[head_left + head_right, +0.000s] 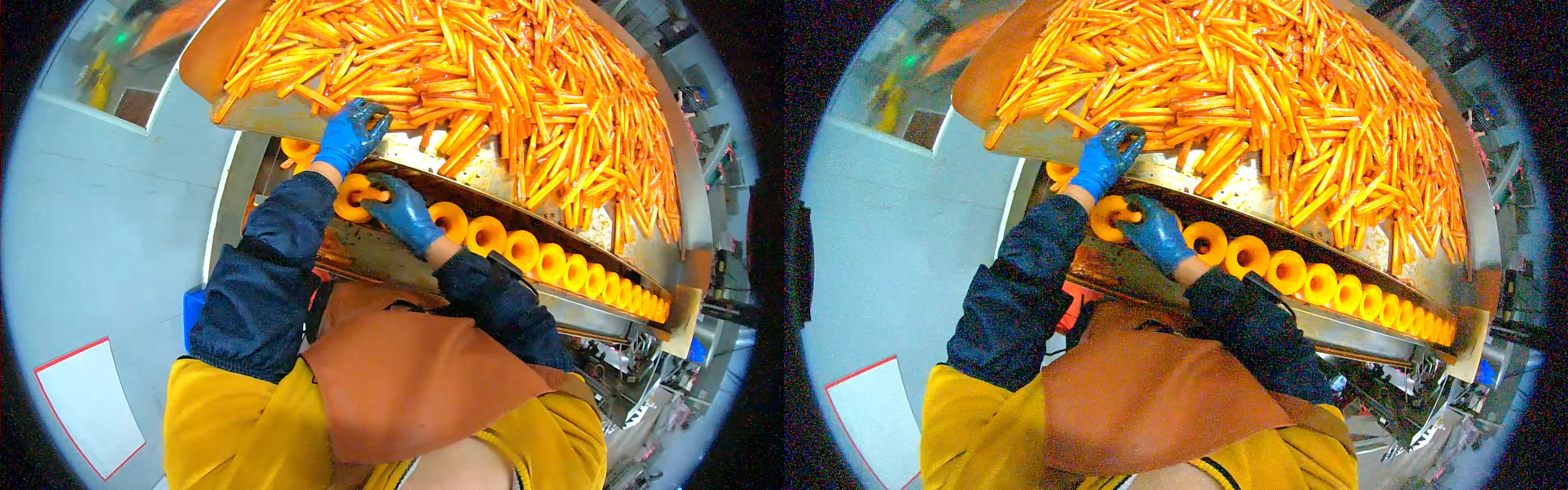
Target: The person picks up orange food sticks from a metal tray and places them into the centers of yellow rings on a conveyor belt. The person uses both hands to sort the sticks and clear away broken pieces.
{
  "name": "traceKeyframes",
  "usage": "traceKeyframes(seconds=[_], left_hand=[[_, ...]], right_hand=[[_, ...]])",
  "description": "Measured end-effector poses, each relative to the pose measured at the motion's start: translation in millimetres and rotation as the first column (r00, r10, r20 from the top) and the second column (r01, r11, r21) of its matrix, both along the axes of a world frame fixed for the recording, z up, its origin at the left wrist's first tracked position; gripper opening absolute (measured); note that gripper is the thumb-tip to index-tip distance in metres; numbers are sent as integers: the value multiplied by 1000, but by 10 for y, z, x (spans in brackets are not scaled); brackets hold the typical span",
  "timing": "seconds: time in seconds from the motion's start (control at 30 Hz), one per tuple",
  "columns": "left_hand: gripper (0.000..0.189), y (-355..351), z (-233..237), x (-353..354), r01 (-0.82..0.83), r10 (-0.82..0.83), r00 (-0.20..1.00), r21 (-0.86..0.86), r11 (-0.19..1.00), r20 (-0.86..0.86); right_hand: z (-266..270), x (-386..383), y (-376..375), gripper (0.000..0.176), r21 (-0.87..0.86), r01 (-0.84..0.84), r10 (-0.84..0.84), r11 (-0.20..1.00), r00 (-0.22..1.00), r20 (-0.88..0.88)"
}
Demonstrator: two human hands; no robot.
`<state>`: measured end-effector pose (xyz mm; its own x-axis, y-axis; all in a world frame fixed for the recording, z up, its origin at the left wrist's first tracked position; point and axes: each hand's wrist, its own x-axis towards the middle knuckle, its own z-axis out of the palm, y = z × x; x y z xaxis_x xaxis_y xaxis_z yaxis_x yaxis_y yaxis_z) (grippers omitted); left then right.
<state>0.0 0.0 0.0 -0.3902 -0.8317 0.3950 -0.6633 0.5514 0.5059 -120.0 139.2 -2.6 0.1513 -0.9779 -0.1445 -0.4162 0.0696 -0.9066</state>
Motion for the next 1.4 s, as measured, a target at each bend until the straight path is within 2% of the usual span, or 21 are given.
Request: traceKeyframes(seconds=[0.1, 0.17, 0.3, 0.37, 0.43, 0.57, 0.63, 0.7, 0.77, 0.8, 0.83, 0.9, 0.97, 1.03, 1.07, 1.1, 1.17, 1.23, 1.3, 1.37, 1.4], left_hand=[[21, 45, -101, -37, 24, -24, 998, 11, 1000, -66], [18, -32, -175, -14, 24, -27, 999, -110, 994, -31], [16, -56, -105, -8, 31, -38, 997, -106, 994, -60], [15, -22, -101, -14, 50, -57, 996, -99, 994, -64], [16, -12, -112, -12, 3, -5, 999, -72, 997, -39], [18, 29, -40, -59, 29, -31, 999, -70, 997, -36], [16, 6, -86, -42, 38, -41, 999, -130, 991, -21], [15, 3, -106, 11, 63, -65, 998, -155, 986, -9], [16, 68, -50, -84, 72, -73, 997, -190, 979, 0], [17, 128, -16, -141, 48, -53, 998, -225, 973, -17], [18, 188, 34, -198, 24, -33, 999, -257, 966, -30], [22, 286, 92, -409, 110, -126, 990, -218, 970, -63], [28, 362, 88, -596, 141, -145, 989, -187, 972, -3], [31, 388, 65, -716, 138, -134, 990, -184, 973, 32], [34, 384, 46, -758, 112, -102, 993, -175, 978, 66], [34, 369, 12, -793, 121, -111, 992, -178, 977, 63], [35, 338, -41, -794, 45, -35, 993, -95, 994, 110], [34, 375, 33, -852, 69, -54, 989, -102, 992, 137], [34, 413, 88, -897, 42, -27, 985, -83, 996, 171], [33, 430, 103, -918, 42, -26, 979, -75, 996, 202], [33, 433, 93, -922, 39, -20, 977, -84, 996, 211]], right_hand=[[-1, -191, 193, 49, -13, 55, -56, 998, 997, -55], [-120, -330, 242, 44, -239, 52, -78, 970, 992, -102], [89, -543, 423, 33, -54, 153, -150, 987, 987, 60], [47, -727, 544, 24, -175, 114, -116, 978, 993, -2], [197, -861, 664, 21, -129, 170, -172, 977, 985, -11], [238, -1412, 881, 20, -180, 180, -215, 967, 956, -201], [250, -1744, 945, 20, -408, 182, -337, 895, 874, -351], [394, -2111, 946, 26, -358, 271, -437, 894, 701, -563], [362, -2610, 908, 26, -532, 284, -590, 798, 553, -589], [584, -2683, 882, 35, -524, 311, -603, 793, 521, -604], [552, -2867, 804, 42, -558, 247, -608, 792, 404, -683], [363, -3110, 634, 42, -440, 123, -454, 890, 351, -819], [397, -3092, 581, 37, -431, 26, -401, 902, 418, -815], [516, -3077, 608, 26, -458, 40, -429, 888, 430, -795], [604, -3135, 661, 28, -598, 58, -537, 800, 516, -668], [506, -3297, 709, 25, -766, 174, -692, 618, 582, -426], [583, -3662, 900, 25, -696, 477, -841, 536, 375, -390], [624, -4299, 1067, 31, -639, 526, -799, 561, 144, -583], [526, -4840, 1178, 41, -424, 605, -635, 674, 181, -751], [398, -4959, 1197, 41, -265, 557, -478, 787, 278, -833], [322, -4962, 1121, 38, -155, 506, -331, 848, 278, -902]])
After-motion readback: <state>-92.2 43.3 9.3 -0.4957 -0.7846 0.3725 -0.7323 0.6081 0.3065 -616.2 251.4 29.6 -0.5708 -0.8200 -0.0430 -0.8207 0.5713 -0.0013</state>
